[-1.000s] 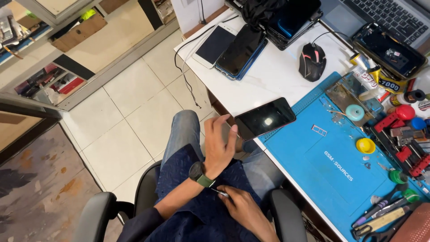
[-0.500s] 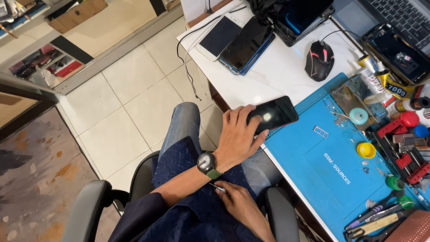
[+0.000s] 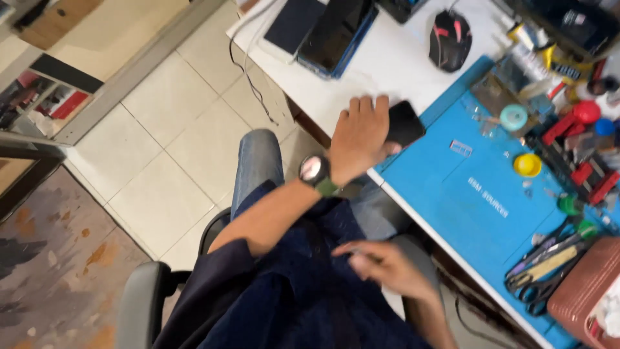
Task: Inspecting and disassembling mobile phones at a repair station, including removing the SIM tray.
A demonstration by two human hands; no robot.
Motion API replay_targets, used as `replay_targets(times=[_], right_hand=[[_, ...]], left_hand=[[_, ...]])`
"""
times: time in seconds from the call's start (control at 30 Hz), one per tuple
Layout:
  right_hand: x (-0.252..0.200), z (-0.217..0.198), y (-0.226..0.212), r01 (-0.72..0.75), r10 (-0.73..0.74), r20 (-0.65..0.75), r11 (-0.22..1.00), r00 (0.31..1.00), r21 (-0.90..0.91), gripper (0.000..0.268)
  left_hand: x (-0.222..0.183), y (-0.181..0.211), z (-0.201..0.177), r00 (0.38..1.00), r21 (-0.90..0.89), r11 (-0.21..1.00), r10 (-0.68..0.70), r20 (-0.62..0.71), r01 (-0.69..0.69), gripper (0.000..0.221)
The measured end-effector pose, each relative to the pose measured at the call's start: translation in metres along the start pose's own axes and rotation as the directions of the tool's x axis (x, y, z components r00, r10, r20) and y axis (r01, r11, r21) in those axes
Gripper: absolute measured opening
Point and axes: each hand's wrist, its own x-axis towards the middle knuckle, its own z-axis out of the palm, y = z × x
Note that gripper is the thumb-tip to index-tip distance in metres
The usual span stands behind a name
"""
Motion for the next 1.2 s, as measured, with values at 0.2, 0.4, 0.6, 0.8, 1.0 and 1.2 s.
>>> replay_targets(times=[0.2, 0.4, 0.6, 0.8, 1.0, 1.2], right_hand=[[-0.042, -0.034, 0.011, 0.036, -0.356, -0.811, 0.922, 0.463, -0.385, 0.057], [-0.038, -0.066, 0.022, -0.287, -0.480, -0.804, 0.762, 0.352, -0.580, 0.029], [-0.002, -0.083, 0.004, -0.282, -0.633, -0.637, 0.576, 0.440, -0.767, 0.015], [0.016, -0.056, -0.041, 0.061, -0.670, -0.656, 0.714, 0.346, -0.698, 0.056], [0.060, 0.023, -0.118, 0.383, -0.684, -0.599, 0.729, 0.416, -0.567, 0.057], [0.096, 0.044, -0.115, 0.448, -0.774, -0.571, 0.628, 0.274, -0.636, 0.038]], left_hand=[[0.004, -0.017, -0.035, 0.934, -0.595, 0.800, 0.153, 0.324, 0.075, 0.056], [-0.045, -0.040, -0.054, 0.967, -0.976, 0.028, -0.146, 0.210, 0.216, 0.059], [-0.058, -0.029, -0.084, 0.931, -0.927, -0.350, -0.277, 0.237, 0.132, 0.048], [-0.067, -0.018, -0.083, 0.948, -0.936, -0.335, -0.251, 0.196, 0.105, 0.060], [-0.080, 0.003, -0.083, 0.931, -0.943, -0.327, -0.320, 0.176, 0.065, 0.063], [-0.102, -0.034, -0.088, 0.879, -0.989, -0.135, -0.462, 0.119, 0.063, 0.055]])
